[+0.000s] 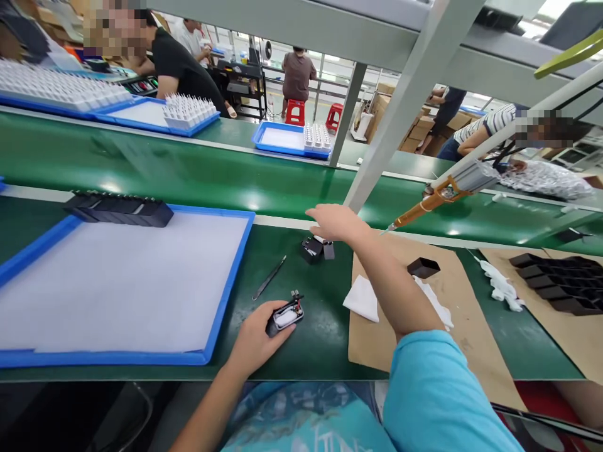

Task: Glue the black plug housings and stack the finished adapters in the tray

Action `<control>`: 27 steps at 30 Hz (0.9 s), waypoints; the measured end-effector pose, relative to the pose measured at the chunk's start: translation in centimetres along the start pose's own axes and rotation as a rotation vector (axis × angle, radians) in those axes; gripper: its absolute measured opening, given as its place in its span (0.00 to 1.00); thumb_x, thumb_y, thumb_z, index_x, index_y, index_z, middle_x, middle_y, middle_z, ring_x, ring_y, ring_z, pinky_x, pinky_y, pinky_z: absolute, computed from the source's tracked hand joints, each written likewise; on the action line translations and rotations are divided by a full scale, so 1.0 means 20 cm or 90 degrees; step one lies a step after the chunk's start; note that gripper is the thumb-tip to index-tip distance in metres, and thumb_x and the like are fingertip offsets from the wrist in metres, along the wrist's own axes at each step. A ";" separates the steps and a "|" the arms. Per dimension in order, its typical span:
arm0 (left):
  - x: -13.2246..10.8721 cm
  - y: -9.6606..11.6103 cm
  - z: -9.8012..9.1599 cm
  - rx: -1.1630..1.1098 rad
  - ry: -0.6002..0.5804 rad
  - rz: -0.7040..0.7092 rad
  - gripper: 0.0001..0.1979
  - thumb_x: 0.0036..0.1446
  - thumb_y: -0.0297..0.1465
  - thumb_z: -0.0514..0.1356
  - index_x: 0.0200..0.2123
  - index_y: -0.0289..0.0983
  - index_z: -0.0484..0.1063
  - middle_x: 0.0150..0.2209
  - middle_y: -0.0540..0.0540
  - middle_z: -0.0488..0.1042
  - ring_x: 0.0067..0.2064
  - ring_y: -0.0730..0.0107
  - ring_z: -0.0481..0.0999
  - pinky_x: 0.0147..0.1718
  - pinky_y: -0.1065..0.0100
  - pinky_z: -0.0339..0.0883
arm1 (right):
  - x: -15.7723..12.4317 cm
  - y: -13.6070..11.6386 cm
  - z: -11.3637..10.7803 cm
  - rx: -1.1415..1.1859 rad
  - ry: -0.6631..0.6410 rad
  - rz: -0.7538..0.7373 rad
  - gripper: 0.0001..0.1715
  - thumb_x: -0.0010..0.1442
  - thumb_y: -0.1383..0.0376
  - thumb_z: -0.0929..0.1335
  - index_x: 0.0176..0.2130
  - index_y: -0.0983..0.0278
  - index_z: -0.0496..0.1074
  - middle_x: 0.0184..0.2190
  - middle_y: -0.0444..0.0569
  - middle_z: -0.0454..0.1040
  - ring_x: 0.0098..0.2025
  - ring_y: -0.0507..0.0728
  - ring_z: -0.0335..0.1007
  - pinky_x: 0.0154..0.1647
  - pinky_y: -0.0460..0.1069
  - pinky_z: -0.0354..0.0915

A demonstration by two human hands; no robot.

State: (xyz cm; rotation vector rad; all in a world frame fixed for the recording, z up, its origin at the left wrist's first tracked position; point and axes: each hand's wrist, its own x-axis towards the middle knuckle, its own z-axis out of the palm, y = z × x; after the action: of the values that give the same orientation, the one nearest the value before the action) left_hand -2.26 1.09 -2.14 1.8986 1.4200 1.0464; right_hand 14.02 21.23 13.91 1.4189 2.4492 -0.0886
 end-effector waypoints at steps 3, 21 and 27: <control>0.00 0.01 -0.01 0.000 0.019 0.009 0.14 0.57 0.33 0.62 0.47 0.39 0.70 0.42 0.45 0.79 0.43 0.63 0.79 0.42 0.63 0.73 | -0.06 -0.15 0.09 0.011 0.109 -0.218 0.21 0.67 0.63 0.60 0.57 0.55 0.68 0.55 0.50 0.72 0.55 0.62 0.70 0.44 0.50 0.66; -0.04 -0.01 0.01 -0.073 0.126 -0.021 0.21 0.56 0.37 0.63 0.50 0.38 0.63 0.46 0.41 0.79 0.44 0.62 0.81 0.42 0.63 0.75 | -0.43 -0.12 0.52 0.571 0.393 -0.237 0.05 0.65 0.63 0.65 0.42 0.60 0.65 0.38 0.48 0.72 0.37 0.53 0.75 0.38 0.50 0.74; 0.02 0.13 -0.01 -0.053 0.071 0.053 0.19 0.57 0.38 0.64 0.50 0.38 0.69 0.46 0.42 0.79 0.45 0.62 0.81 0.43 0.63 0.75 | -0.77 -0.25 0.64 0.813 0.574 -0.322 0.12 0.58 0.72 0.69 0.40 0.55 0.68 0.34 0.48 0.79 0.40 0.58 0.77 0.39 0.57 0.76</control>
State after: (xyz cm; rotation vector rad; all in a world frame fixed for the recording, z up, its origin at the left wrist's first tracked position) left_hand -0.98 0.74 0.08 1.8793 1.3443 1.2489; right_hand 19.75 3.19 5.67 1.2239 3.6914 -1.7178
